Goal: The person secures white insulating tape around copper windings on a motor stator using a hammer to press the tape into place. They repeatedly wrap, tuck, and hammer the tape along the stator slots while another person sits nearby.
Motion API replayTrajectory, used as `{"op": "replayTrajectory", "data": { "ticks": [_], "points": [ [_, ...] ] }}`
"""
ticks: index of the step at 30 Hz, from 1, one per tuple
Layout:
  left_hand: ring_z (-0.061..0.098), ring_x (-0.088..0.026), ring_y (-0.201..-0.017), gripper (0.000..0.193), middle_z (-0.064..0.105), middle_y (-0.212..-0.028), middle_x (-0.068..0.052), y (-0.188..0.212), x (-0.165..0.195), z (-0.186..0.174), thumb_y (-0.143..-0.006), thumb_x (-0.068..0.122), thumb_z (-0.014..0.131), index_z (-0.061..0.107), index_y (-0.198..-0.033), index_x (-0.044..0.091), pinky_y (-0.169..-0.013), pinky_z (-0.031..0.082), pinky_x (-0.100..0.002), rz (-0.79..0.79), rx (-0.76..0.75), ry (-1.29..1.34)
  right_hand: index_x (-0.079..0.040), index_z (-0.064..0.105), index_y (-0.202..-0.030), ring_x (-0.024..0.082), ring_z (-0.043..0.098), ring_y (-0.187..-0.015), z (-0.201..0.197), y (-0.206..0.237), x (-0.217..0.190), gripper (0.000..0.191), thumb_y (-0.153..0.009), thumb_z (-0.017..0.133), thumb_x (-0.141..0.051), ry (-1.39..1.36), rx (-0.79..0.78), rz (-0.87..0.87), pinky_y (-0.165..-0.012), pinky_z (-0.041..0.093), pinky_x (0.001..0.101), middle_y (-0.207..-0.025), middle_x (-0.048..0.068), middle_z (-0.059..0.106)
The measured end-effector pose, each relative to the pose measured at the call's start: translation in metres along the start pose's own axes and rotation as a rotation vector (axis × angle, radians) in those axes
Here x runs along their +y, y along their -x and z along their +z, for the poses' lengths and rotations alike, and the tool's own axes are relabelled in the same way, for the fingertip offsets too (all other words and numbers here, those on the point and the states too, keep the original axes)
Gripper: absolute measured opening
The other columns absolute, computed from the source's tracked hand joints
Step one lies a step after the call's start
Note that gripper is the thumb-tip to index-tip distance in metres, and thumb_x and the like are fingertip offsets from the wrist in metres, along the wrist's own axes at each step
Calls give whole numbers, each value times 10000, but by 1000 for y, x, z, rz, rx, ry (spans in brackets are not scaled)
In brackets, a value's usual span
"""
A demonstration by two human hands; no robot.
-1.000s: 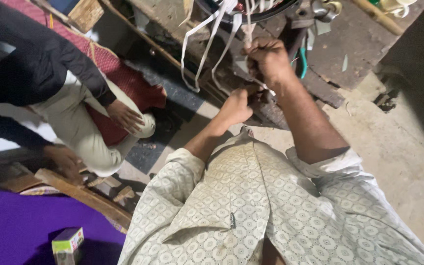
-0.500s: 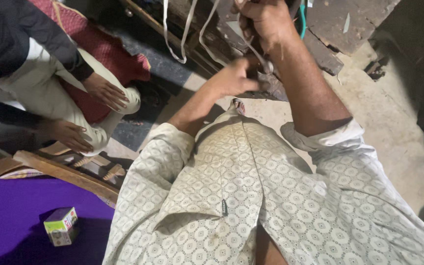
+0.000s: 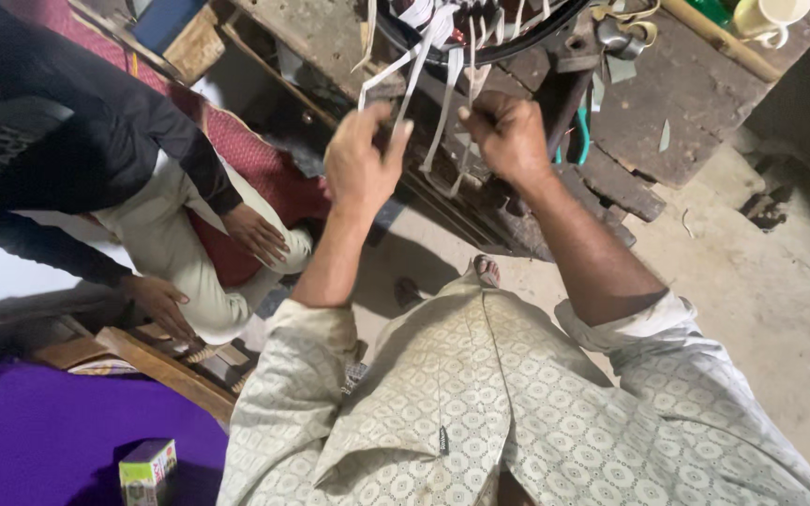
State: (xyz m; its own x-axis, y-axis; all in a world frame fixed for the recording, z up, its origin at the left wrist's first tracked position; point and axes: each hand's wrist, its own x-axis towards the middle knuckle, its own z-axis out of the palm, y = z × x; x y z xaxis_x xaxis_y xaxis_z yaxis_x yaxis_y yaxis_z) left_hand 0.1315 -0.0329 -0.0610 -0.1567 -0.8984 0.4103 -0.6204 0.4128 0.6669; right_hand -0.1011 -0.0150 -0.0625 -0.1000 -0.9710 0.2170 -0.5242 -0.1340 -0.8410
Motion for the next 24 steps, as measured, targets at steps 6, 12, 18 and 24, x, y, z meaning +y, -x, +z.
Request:
{"op": "replayTrajectory", "data": {
  "ticks": [6, 12, 18, 24],
  "points": [
    [720, -330, -777, 406, 726, -849, -136, -77, 30, 26, -882, 496, 719, 741, -964, 98, -676, 558, -457, -64, -88, -418, 10, 761, -937, 231, 667, -878, 10, -8, -5, 127, -928, 818, -103, 53, -9, -150, -747, 553, 373, -1005, 156, 685],
    [697, -346, -687, 347, 693, -754, -149, -74, 23, 33, -1015, 410, 618, 692, -874, 102, -610, 532, -491, -60, -243, -375, -63, 807, -907, 373, 419, -1424, 4, -14, -2, 117, -887, 872, -159, 154, -82, -216, -1172, 408, 517, -1602, 208, 403],
    [629, -418, -696, 327, 635, -711, -173, 8, 8, -34, -945, 308, 680, 621, -750, 53, -600, 467, -534, 159, -257, -180, -114, 820, -875, 416, 186, -1564, -1, -29, -2, 128, -872, 896, -218, 174, -221, -281, -1259, 207, 618, -1684, 240, 252],
    [567, -375, -627, 340, 546, -678, -167, 96, -27, -125, -962, 257, 674, 581, -724, 34, -576, 425, -484, 37, -436, -22, -143, 823, -920, 427, 189, -1572, 9, -28, -12, 132, -876, 898, -242, 197, -265, -231, -1255, 263, 615, -1708, 208, 210]
  ]
}}
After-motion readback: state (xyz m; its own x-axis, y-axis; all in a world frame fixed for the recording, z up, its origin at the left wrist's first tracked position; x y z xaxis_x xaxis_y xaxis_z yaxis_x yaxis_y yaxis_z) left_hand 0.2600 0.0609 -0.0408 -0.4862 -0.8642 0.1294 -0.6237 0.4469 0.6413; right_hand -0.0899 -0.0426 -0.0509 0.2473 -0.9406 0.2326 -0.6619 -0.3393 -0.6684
